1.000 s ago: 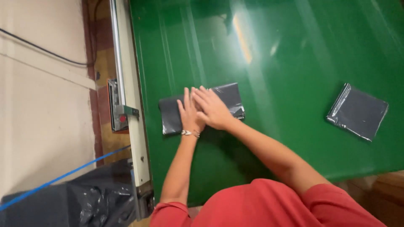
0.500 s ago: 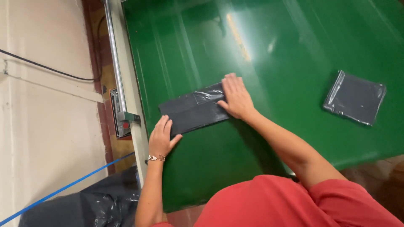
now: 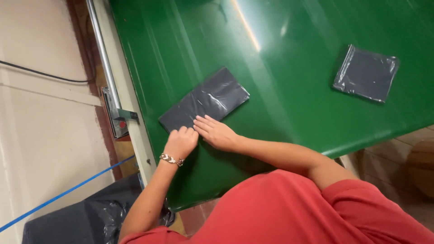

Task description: Picking up black plastic bags from a conveyor belt, folding them into compact squares, and stacking them into a storage crate.

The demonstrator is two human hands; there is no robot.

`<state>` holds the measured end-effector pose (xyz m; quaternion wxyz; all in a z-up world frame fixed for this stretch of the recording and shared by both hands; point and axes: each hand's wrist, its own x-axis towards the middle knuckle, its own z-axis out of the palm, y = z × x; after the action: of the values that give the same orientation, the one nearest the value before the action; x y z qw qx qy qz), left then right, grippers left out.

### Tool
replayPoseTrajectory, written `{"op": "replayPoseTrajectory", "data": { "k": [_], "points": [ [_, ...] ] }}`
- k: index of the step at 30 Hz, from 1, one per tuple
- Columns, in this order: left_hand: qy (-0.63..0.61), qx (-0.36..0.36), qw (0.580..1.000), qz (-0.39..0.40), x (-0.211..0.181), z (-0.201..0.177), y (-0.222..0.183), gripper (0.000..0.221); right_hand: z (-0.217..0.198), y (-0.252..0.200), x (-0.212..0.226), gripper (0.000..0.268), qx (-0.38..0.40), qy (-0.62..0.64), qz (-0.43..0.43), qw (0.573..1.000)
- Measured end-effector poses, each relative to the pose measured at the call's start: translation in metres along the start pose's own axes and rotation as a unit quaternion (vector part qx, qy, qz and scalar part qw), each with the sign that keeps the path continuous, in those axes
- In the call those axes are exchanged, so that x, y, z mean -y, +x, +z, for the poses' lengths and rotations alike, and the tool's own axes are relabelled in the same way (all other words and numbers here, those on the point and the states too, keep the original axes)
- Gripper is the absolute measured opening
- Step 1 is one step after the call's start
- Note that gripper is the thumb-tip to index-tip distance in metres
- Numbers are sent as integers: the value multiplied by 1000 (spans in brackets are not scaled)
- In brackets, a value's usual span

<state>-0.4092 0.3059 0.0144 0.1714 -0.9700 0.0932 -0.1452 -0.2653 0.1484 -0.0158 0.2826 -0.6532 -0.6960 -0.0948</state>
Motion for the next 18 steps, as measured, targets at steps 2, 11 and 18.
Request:
{"op": "replayPoseTrajectory", "data": {
  "k": [2, 11, 18],
  "points": [
    [52, 17, 998, -33, 10, -29, 10, 10, 3, 9, -2, 51, -8, -4, 11, 1000],
    [99, 42, 991, -75, 18, -28, -17, 17, 25, 35, -10, 47, -10, 16, 23, 1000],
    [-21, 28, 999, -19, 2, -57, 12, 11, -7, 13, 2, 82, 46, 89, 0, 995]
  ]
}}
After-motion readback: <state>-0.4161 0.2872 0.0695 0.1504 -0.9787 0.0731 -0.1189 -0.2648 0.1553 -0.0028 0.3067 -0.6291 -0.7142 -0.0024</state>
